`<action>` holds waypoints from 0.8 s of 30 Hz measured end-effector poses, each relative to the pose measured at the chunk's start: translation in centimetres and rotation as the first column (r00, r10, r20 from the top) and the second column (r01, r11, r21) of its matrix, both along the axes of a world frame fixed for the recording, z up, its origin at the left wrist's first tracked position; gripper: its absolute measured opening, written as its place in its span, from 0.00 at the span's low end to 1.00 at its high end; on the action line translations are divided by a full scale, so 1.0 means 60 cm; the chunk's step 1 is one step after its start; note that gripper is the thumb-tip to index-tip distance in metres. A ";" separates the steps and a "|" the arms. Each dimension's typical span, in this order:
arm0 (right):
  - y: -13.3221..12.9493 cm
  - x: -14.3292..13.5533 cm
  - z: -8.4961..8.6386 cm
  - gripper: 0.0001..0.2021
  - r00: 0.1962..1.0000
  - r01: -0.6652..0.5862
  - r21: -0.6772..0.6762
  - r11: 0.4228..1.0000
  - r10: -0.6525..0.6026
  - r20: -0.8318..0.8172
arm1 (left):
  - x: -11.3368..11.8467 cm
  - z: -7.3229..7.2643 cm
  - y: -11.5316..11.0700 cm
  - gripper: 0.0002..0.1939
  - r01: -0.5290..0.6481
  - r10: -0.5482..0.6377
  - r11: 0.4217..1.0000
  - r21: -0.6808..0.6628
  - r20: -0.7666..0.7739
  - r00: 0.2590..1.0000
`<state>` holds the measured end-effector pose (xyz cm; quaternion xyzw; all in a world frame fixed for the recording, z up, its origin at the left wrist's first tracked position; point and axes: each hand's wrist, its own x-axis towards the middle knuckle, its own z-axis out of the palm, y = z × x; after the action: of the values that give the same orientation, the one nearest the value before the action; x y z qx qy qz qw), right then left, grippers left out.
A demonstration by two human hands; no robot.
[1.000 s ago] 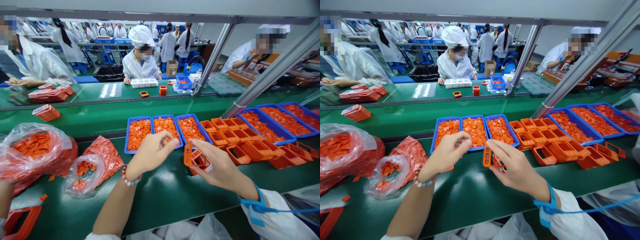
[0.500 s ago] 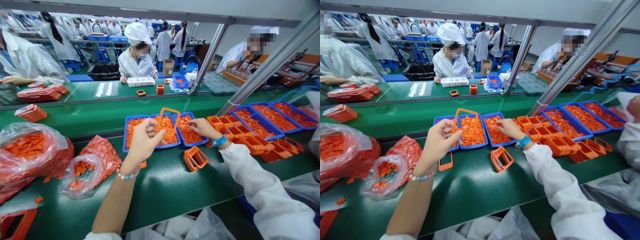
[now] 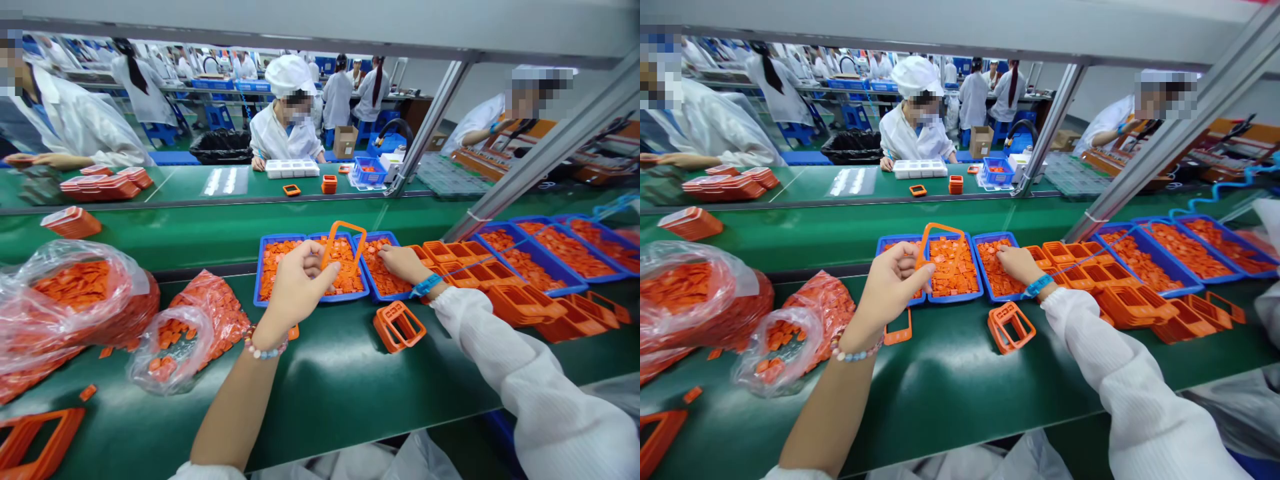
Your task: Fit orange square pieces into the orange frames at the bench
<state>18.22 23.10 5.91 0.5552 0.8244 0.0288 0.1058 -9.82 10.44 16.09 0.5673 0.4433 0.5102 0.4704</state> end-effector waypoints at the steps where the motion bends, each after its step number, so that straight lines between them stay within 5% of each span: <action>1: -0.001 0.000 -0.001 0.17 1.000 0.002 0.002 1.000 -0.002 -0.010 | 0.000 -0.001 0.001 0.11 0.003 -0.003 1.000 -0.006 0.005 1.000; 6: -0.009 -0.004 0.009 0.16 0.990 0.013 0.051 0.999 -0.005 -0.140 | 0.002 -0.004 0.002 0.11 0.003 -0.003 1.000 -0.010 0.000 1.000; 11: -0.041 -0.027 0.060 0.17 0.925 0.006 0.171 0.985 0.059 -0.374 | 0.008 -0.014 0.011 0.12 -0.002 0.003 1.000 -0.023 0.013 1.000; 13: -0.069 -0.042 0.085 0.14 0.791 -0.010 0.223 0.975 0.144 -0.595 | 0.012 -0.022 0.017 0.13 -0.015 0.015 0.999 -0.046 0.009 1.000; 16: -0.115 -0.069 0.114 0.11 0.411 -0.017 0.190 0.982 0.181 -0.894 | 0.020 -0.035 0.025 0.13 -0.041 0.040 0.997 -0.062 -0.009 0.999; 17: -0.129 -0.078 0.120 0.11 0.340 -0.026 0.159 0.987 0.158 -0.927 | 0.023 -0.038 0.027 0.13 -0.045 0.044 0.997 -0.065 -0.013 0.999; 24: -0.153 -0.115 0.128 0.05 0.331 -0.097 0.283 0.954 0.299 -0.895 | 0.038 -0.047 0.025 0.11 -0.014 0.012 0.997 -0.073 -0.026 1.000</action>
<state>11.30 13.95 13.57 0.3752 0.7936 -0.2041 -0.4333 -7.55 11.95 13.29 0.5535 0.4714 0.4892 0.4818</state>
